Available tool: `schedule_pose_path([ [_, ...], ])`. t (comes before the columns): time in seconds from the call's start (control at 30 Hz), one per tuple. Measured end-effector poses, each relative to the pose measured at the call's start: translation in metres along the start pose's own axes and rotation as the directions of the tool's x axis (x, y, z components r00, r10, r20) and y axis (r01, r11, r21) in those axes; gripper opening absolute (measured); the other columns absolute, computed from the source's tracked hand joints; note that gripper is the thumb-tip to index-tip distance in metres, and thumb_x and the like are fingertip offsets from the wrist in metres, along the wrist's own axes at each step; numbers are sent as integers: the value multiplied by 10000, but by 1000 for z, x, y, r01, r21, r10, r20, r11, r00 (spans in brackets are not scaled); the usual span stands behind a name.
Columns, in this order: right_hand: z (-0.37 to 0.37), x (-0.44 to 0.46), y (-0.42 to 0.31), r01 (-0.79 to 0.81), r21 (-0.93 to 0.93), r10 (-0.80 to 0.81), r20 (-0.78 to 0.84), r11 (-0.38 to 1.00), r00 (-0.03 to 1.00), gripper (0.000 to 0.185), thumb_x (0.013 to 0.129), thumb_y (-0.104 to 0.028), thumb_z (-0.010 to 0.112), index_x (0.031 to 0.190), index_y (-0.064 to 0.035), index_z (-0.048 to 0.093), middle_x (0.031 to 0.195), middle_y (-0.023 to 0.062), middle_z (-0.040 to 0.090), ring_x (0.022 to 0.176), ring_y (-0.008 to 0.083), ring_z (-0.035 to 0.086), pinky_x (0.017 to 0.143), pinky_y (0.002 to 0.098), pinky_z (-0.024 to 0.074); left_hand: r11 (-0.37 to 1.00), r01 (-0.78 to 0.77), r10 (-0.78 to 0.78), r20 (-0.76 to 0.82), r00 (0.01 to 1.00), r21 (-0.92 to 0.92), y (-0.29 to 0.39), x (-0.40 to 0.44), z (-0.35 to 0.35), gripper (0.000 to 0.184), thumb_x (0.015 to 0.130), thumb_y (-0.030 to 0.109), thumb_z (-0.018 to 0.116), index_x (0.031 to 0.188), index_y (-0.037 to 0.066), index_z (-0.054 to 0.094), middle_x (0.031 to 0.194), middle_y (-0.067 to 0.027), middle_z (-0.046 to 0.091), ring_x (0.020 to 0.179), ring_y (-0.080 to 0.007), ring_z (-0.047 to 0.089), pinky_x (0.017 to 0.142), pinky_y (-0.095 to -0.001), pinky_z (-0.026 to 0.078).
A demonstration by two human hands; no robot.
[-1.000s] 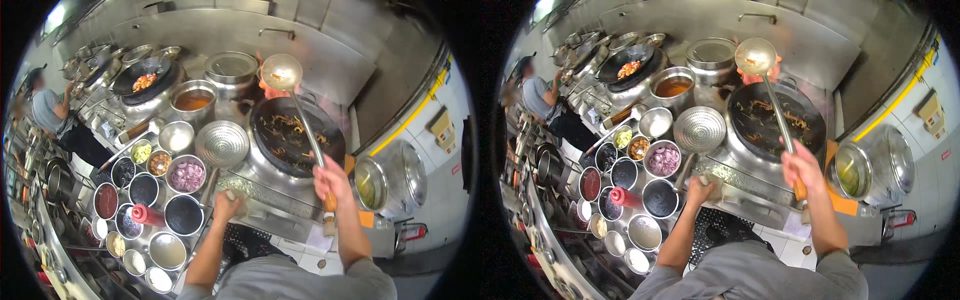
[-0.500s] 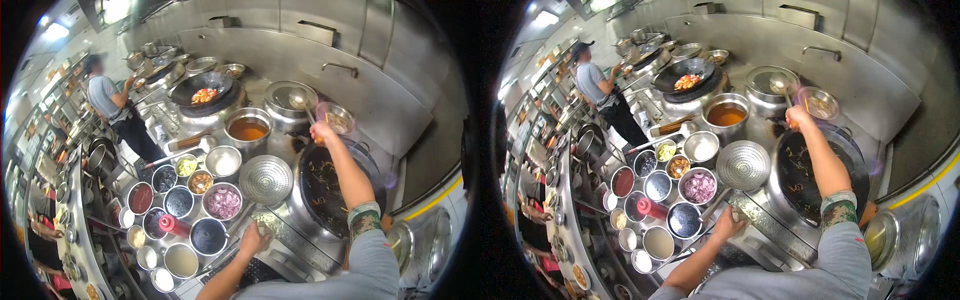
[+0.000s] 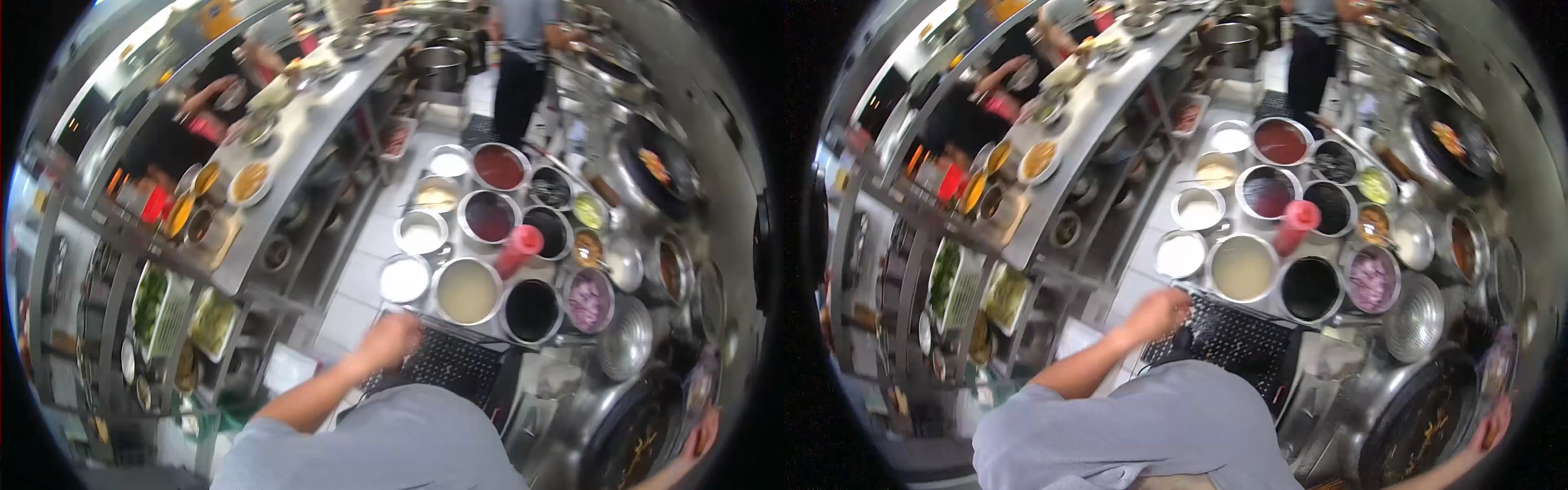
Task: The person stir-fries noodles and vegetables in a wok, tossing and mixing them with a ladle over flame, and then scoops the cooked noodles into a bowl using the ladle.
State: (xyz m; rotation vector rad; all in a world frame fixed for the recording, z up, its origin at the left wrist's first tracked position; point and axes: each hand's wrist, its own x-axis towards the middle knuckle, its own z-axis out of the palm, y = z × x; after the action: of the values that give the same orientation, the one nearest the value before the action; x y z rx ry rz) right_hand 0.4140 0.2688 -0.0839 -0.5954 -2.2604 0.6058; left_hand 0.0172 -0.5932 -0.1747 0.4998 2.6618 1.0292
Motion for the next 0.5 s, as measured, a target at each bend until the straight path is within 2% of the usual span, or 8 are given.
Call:
schedule_pose_path([
  [0.03, -8, -16, 1, 121, -58, -123, -22, 991, 992, 586, 999, -110, 549, 1552, -4, 387, 1532, 190, 522, 1416, 278, 505, 1187, 390, 370, 989, 145, -138, -179, 974, 25, -46, -6, -25, 171, 868, 116, 650, 1008, 55, 729, 1007, -177, 702, 980, -391, 667, 861, -489, 538],
  [0.07, -1, -26, -27, 197, 167, -191, -53, 966, 980, 551, 977, -193, 604, 1463, 36, 480, 1442, 265, 558, 1305, 369, 563, 1073, 457, 464, 969, 239, -203, -369, 907, 56, -85, -14, -59, 159, 864, 118, 655, 986, 57, 736, 979, -164, 712, 960, -388, 672, 850, -486, 542],
  [0.1, 3, -42, -75, 261, 375, -244, -95, 889, 965, 554, 956, -277, 660, 1375, 75, 573, 1353, 340, 594, 1194, 461, 621, 959, 525, 558, 942, 266, -128, -514, 848, 204, -135, -26, -92, 145, 864, 122, 656, 962, 57, 742, 955, -163, 718, 936, -388, 678, 844, -485, 543],
  [0.13, 9, -52, -103, 276, 359, -264, -84, 892, 961, 550, 919, -238, 701, 1361, 63, 572, 1325, 327, 605, 1171, 446, 630, 935, 514, 564, 895, 300, -55, -586, 808, 329, -174, -37, -130, 133, 873, 131, 656, 949, 63, 742, 939, -174, 716, 920, -393, 679, 842, -488, 544],
  [0.27, 28, -125, -160, 323, 273, -314, -79, 906, 946, 619, 770, -81, 865, 1304, 13, 567, 1211, 278, 647, 1079, 389, 666, 841, 470, 587, 727, 636, -288, -728, 623, 257, -312, -64, -221, 179, 899, 136, 629, 1014, 61, 743, 1022, -187, 700, 997, -397, 658, 880, -500, 530],
  [0.33, 35, -148, -180, 207, 178, -199, -58, 962, 978, 604, 778, -85, 849, 1304, 10, 568, 1186, 268, 647, 1045, 379, 660, 816, 462, 580, 700, 651, -253, -752, 609, 292, -363, -52, -250, 190, 900, 143, 629, 1029, 67, 746, 1047, -182, 696, 1028, -394, 649, 904, -495, 525],
  [0.4, 47, -170, -197, -48, 37, 49, -19, 998, 999, 589, 786, -89, 832, 1303, 7, 568, 1160, 259, 647, 1011, 369, 654, 791, 454, 573, 723, 604, -177, -755, 632, 336, -401, -33, -270, 197, 899, 150, 629, 1032, 72, 751, 1058, -177, 693, 1043, -392, 643, 922, -491, 521],
  [0.5, 61, -187, -224, -367, -158, 370, -14, 917, 929, 567, 797, -95, 807, 1302, 4, 569, 1122, 246, 647, 960, 353, 645, 754, 441, 562, 724, 588, -209, -698, 685, 360, -419, -4, -287, 206, 901, 180, 642, 1019, 60, 759, 1043, -175, 714, 1025, -401, 663, 905, -499, 528],
])
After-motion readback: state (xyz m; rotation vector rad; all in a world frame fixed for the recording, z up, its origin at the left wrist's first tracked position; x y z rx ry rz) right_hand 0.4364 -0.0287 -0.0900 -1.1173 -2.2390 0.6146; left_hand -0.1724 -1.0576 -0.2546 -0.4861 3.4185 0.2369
